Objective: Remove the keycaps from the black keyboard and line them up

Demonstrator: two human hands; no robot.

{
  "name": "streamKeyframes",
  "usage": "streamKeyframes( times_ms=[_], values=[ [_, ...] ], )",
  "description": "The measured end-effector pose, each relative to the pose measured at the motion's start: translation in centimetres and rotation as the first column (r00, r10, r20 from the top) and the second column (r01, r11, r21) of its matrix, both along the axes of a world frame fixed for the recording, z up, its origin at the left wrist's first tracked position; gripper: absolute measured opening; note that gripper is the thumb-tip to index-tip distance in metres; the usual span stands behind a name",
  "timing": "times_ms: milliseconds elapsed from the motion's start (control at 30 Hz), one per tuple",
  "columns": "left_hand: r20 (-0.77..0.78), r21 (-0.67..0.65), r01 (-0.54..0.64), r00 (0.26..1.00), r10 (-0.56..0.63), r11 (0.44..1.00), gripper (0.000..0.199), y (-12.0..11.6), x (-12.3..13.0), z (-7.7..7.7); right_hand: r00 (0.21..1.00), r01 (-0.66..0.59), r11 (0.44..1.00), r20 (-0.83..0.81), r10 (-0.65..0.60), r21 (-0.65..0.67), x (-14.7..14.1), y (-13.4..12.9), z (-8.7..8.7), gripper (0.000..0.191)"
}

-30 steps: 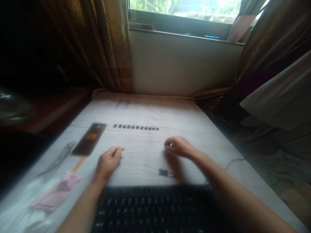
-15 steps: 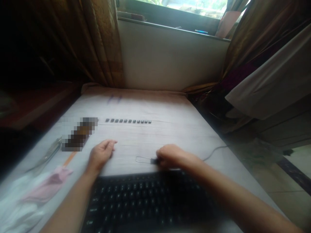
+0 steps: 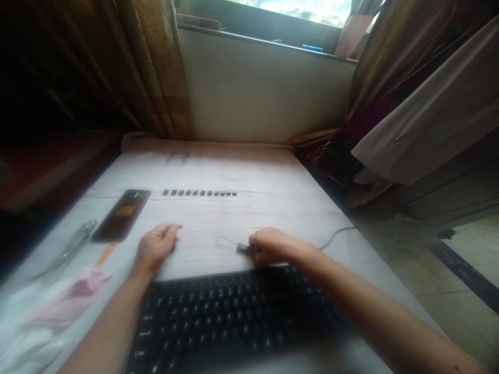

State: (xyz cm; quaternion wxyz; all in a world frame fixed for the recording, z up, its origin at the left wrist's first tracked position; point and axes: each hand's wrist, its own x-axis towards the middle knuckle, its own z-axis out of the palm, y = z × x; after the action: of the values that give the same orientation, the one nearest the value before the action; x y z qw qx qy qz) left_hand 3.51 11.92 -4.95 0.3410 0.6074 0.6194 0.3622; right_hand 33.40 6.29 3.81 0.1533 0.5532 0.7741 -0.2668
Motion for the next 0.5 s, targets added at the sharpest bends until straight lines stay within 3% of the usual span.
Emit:
streamKeyframes(
  times_ms=[167,333,400,500],
  values=[
    [0.006,-0.007,0.002,1.000,-0.002,1.000,0.048,-0.1,0.0,0.2,0.973,0.143,0.990,-0.186,-0.138,0.016,1.8,-0.1,-0.8,0.011],
    [0.037,-0.012,-0.003,0.999,0.003,1.000,0.045,-0.1,0.0,0.2,0.855,0.349,0.937,-0.411,-0.316,0.006,4.5,-1.7,-0.9,0.015],
    [0.052,-0.013,-0.005,0.999,0.005,1.000,0.046,0.0,0.1,0.2,0.741,0.448,0.893,-0.543,-0.394,-0.037,5.7,-2.9,-0.9,0.018],
    [0.084,-0.012,-0.006,0.996,0.006,1.000,0.048,-0.2,0.2,0.4,0.375,0.621,0.753,-0.762,-0.528,-0.216,7.1,-5.2,-1.0,0.024]
  ],
)
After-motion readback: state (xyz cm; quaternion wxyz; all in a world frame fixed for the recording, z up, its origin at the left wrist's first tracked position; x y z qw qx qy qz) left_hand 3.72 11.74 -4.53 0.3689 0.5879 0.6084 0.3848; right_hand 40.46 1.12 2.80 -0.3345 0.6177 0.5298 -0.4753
